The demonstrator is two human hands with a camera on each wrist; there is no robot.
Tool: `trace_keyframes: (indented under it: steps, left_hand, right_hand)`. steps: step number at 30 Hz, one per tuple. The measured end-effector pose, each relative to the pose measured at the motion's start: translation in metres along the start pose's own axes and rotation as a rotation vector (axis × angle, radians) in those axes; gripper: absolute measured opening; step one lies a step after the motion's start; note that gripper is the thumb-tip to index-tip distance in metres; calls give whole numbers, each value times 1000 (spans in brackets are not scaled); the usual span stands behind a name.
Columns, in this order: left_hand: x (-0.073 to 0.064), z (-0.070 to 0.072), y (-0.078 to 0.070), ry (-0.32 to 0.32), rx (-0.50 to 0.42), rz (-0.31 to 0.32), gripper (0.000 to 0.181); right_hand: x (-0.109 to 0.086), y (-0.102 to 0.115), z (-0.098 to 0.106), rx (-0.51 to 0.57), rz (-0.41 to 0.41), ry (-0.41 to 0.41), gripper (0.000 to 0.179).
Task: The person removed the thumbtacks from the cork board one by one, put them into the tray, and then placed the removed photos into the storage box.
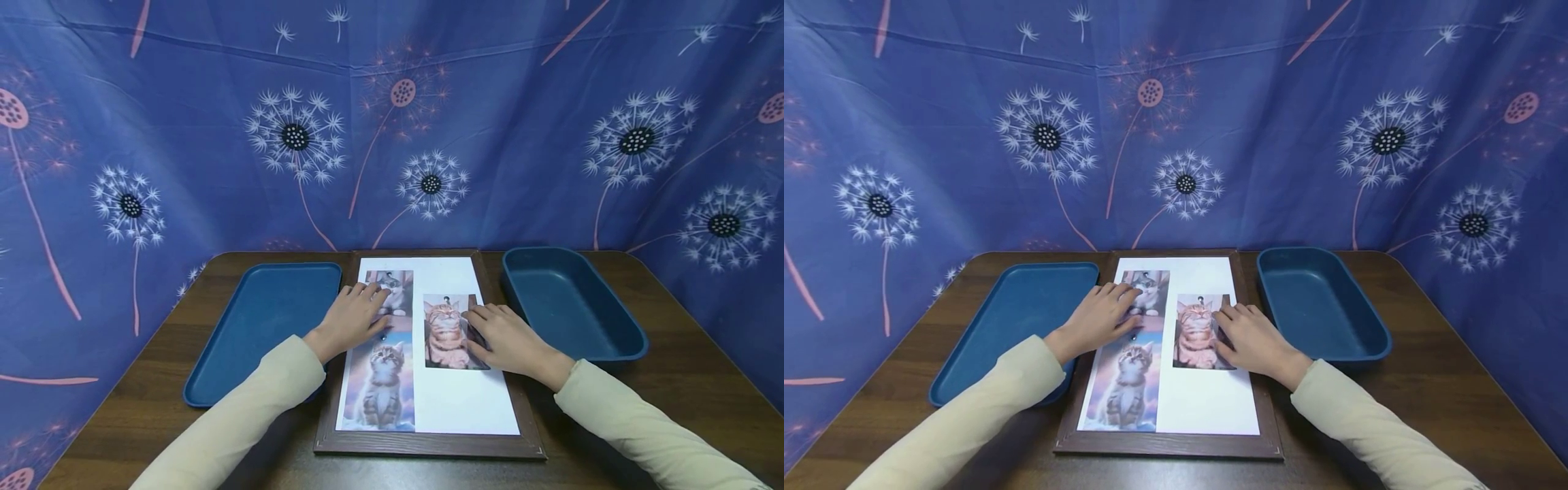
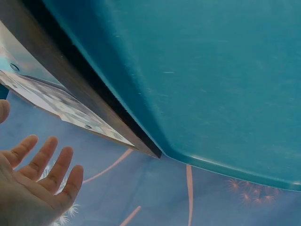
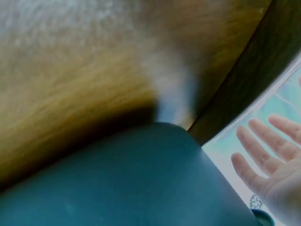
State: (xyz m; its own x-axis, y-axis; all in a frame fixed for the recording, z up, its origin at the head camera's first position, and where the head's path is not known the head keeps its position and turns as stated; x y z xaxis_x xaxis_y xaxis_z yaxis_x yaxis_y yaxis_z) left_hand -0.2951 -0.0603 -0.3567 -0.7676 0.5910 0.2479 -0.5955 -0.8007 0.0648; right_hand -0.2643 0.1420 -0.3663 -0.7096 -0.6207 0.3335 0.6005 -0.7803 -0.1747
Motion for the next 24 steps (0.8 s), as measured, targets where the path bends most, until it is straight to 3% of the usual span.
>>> trace_keyframes:
  steps: [11,24]
  left_hand:
    - [19,-5,-13,13,38,-24,47]
    - [40,-9,-24,24,5,-28,50]
  right_hand:
    - [-1,3,-5,17,3,33,49]
    - [-4,6,-8,27,27,5,46]
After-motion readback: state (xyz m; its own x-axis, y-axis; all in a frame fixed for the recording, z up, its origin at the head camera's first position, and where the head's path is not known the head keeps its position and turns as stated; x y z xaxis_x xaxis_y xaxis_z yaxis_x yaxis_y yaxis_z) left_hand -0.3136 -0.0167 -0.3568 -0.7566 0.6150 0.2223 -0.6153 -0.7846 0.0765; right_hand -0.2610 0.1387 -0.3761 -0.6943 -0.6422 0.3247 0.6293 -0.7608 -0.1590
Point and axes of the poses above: each hand's wrist, its own x-axis towards the middle knuckle, its own z-axis out of the back of the hand, y = z × x, the point moved 8 cm from there along x, towards the middle knuckle, and after that the axes turned 5 degrees about -x, right-handed, at the moved point
